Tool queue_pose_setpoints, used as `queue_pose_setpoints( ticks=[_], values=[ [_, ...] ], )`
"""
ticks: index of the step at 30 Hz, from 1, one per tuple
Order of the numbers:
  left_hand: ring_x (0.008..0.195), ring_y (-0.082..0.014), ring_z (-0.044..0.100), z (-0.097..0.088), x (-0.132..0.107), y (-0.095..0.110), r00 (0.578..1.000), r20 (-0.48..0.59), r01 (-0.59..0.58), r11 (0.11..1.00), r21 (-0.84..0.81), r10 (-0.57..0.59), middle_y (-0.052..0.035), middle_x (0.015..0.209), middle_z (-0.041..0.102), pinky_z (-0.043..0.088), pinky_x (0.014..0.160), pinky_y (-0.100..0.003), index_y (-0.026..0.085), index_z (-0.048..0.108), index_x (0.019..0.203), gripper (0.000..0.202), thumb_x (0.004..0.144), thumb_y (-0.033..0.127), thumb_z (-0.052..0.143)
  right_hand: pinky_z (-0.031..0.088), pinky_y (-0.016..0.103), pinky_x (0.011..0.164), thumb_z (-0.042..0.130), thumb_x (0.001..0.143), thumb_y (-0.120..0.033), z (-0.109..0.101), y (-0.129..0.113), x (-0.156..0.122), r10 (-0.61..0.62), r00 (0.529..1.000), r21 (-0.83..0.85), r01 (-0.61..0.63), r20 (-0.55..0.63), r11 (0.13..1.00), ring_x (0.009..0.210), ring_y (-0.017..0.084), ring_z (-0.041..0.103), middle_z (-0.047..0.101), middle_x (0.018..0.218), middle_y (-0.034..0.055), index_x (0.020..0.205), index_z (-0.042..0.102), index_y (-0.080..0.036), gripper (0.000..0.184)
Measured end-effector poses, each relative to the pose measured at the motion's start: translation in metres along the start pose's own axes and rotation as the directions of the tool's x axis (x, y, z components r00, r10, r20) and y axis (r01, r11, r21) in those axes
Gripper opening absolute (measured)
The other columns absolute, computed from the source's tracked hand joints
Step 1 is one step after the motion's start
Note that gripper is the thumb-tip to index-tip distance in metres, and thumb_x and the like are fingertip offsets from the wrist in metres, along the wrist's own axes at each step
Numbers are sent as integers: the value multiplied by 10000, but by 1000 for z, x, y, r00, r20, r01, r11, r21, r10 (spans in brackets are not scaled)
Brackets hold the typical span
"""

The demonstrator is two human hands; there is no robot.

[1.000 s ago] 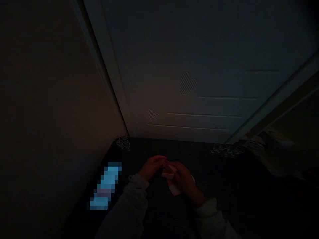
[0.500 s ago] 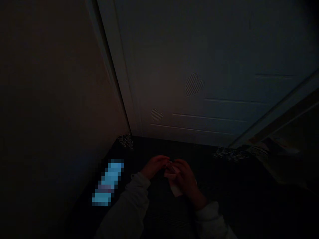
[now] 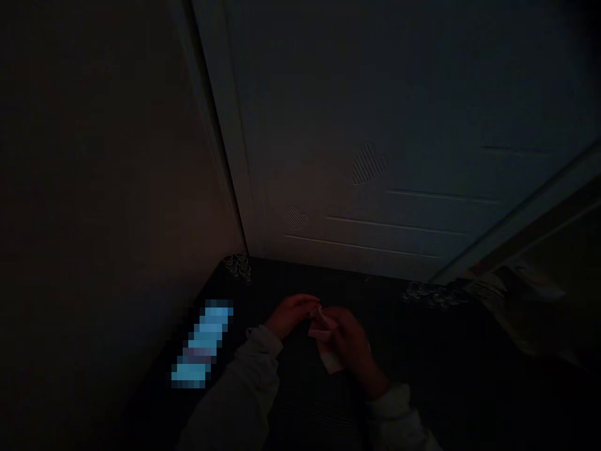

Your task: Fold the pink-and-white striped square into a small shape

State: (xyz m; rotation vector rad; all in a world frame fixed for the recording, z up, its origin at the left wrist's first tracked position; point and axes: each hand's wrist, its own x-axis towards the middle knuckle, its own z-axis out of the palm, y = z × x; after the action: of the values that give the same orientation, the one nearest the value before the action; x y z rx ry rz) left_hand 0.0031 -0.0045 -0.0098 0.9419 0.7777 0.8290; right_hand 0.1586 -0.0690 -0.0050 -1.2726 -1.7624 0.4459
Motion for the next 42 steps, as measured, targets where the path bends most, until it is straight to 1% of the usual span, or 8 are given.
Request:
queue_pose_setpoints(
  ticks=[6,12,18,25,29,32,35,42],
  values=[
    [799,-161,580,0,0,2,1000,-11,-15,998,57,15,-89,889,655,408,772,-300,123,626,879,321,610,289,684,444,337,802,407,756,-144,3,2,-1,-10,999,16,9,43,1000,930,180,565,623,1007,65,1015,574,-222,318],
    [839,-176,587,-1,0,4,999,-17,-42,989,142,45,-90,914,664,415,794,-314,134,618,895,311,631,292,663,434,323,790,409,735,-117,4,2,-1,46,997,28,-48,59,998,895,172,561,621,961,55,974,574,-206,304],
    [852,-186,584,-1,2,4,998,-3,-61,990,126,62,-99,938,657,411,795,-322,130,609,910,355,628,339,662,426,304,742,408,691,-80,2,0,1,150,988,28,-151,22,988,837,172,558,626,896,50,920,588,-192,312],
    [829,-172,581,0,0,5,999,-5,-50,992,119,51,-93,955,647,404,770,-309,149,607,946,362,649,354,640,428,293,680,427,687,-123,1,-2,2,221,974,43,-219,-56,975,770,175,554,611,815,53,808,576,-175,199],
    [799,-170,574,-1,1,5,998,-27,-56,980,193,63,-82,895,652,404,748,-294,137,628,924,349,654,358,627,436,298,721,407,713,-138,1,-1,1,153,987,83,-149,-48,985,810,171,558,614,858,57,852,575,-178,222],
    [754,-156,570,-2,2,4,997,-36,-55,970,238,65,-67,833,654,405,732,-285,130,631,924,343,652,339,627,423,315,793,385,721,-120,1,3,1,73,997,84,-74,14,994,907,173,550,618,965,55,953,578,-195,311],
    [786,-162,567,-3,1,3,997,-33,-53,966,255,63,-65,847,653,405,757,-290,129,633,914,335,641,324,636,411,336,835,378,735,-128,3,6,0,40,997,56,-44,68,997,956,179,542,617,1010,54,1011,573,-208,348],
    [834,-178,569,-4,0,4,998,-31,-46,965,257,56,-70,890,655,397,805,-315,136,636,921,341,632,317,646,425,334,824,373,708,-109,3,7,-2,105,989,25,-108,104,994,952,183,546,604,1027,50,1020,565,-216,381]
  ],
)
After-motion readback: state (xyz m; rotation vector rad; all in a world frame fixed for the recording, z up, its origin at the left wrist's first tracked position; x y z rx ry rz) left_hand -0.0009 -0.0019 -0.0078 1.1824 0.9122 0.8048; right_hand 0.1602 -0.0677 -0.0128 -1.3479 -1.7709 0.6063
